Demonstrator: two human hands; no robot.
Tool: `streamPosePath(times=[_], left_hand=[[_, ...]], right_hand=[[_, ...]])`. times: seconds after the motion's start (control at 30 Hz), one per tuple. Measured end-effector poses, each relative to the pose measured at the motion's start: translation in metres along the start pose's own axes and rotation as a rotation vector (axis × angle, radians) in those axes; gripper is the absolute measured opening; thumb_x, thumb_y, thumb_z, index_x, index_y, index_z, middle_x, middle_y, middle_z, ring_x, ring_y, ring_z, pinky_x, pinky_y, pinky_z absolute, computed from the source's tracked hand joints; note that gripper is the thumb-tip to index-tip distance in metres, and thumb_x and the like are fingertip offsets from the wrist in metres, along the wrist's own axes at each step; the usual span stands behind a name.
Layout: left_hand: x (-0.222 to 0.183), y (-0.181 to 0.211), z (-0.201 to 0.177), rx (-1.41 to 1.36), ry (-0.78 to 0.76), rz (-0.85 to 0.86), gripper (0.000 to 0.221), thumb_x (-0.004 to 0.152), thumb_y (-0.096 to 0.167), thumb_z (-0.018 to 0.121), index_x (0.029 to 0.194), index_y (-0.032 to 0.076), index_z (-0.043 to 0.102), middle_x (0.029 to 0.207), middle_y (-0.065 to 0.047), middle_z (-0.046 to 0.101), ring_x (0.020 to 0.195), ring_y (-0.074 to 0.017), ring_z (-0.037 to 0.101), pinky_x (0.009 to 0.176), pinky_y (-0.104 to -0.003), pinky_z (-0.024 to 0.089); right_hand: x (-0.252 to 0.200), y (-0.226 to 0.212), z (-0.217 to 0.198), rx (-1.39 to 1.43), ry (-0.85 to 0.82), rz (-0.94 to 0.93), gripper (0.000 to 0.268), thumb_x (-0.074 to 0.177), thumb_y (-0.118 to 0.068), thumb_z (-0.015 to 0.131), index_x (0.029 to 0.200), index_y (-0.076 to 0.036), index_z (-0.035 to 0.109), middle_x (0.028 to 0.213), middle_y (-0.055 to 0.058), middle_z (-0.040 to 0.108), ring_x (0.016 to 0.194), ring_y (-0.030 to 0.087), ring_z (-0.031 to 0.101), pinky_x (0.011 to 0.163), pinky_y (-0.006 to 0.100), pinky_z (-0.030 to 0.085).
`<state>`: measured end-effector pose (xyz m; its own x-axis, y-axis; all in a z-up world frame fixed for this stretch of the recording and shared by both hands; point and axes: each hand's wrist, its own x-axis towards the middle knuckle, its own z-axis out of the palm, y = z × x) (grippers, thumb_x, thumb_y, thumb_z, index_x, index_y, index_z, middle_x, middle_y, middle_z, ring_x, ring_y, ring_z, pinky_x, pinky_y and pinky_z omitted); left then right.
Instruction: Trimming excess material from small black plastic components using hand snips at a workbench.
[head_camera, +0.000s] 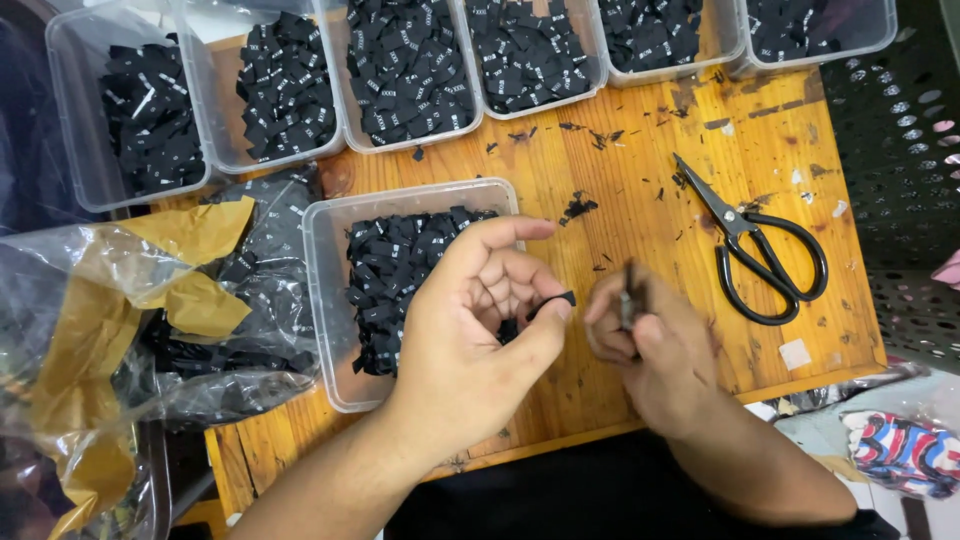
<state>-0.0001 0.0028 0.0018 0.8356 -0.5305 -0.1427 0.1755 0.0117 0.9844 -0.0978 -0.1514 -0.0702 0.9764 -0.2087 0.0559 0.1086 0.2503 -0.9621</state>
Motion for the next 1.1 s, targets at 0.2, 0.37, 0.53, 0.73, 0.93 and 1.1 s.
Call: streamPosePath(times=[0.2,0.37,0.53,0.73,0.93,1.1], left_hand=[[-0.002,0.000,0.002,-0.147,-0.054,0.046,0.040,0.090,-0.010,0.061,0.127,0.003,0.055,0.091,-0.006,0.060,0.079,-0.0118,0.064,0.076,-0.024,0.060],[-0.002,-0.002,0.002,-0.168,-0.053,0.025,0.040,0.090,-0.009,0.061,0.128,0.004,0.055,0.092,-0.006,0.059,0.083,-0.0104,0.062,0.075,-0.023,0.059],[-0.002,-0.003,0.002,-0.175,-0.054,0.013,0.041,0.089,-0.009,0.062,0.126,0.005,0.055,0.091,-0.006,0.059,0.083,-0.0093,0.061,0.075,-0.022,0.057],[-0.002,-0.006,0.002,-0.176,-0.043,0.036,0.038,0.089,-0.009,0.063,0.125,0.005,0.055,0.092,-0.006,0.062,0.083,-0.0088,0.062,0.079,-0.022,0.056],[-0.002,-0.007,0.002,-0.178,-0.049,0.052,0.037,0.090,-0.009,0.063,0.124,0.004,0.055,0.090,-0.006,0.062,0.082,-0.0088,0.063,0.078,-0.022,0.057],[-0.003,-0.008,0.002,-0.186,-0.044,0.046,0.036,0.090,-0.009,0.064,0.122,0.005,0.055,0.091,-0.006,0.063,0.083,-0.0086,0.063,0.078,-0.022,0.057]], right_hand=[[-0.002,-0.006,0.017,-0.149,-0.154,-0.074,0.041,0.111,-0.039,0.036,0.094,-0.005,0.050,0.071,-0.003,0.036,0.055,0.008,0.031,0.049,0.024,0.028],[-0.003,-0.006,0.017,-0.218,-0.157,-0.074,0.041,0.111,-0.040,0.037,0.095,-0.004,0.051,0.072,-0.001,0.038,0.057,0.009,0.035,0.050,0.024,0.032],[-0.003,-0.001,0.013,-0.313,-0.135,-0.097,0.041,0.110,-0.040,0.037,0.091,-0.005,0.050,0.069,-0.001,0.040,0.056,0.009,0.037,0.049,0.024,0.034],[-0.004,-0.001,0.011,-0.460,-0.109,-0.138,0.039,0.110,-0.038,0.036,0.091,-0.007,0.051,0.071,-0.002,0.045,0.057,0.009,0.040,0.052,0.024,0.035],[-0.002,0.001,0.011,-0.476,-0.098,-0.186,0.036,0.110,-0.034,0.037,0.091,-0.006,0.052,0.069,-0.002,0.044,0.055,0.009,0.040,0.051,0.024,0.036],[-0.004,0.001,0.011,-0.527,-0.077,-0.160,0.037,0.109,-0.034,0.037,0.090,-0.007,0.051,0.067,-0.002,0.045,0.053,0.009,0.041,0.049,0.024,0.035]])
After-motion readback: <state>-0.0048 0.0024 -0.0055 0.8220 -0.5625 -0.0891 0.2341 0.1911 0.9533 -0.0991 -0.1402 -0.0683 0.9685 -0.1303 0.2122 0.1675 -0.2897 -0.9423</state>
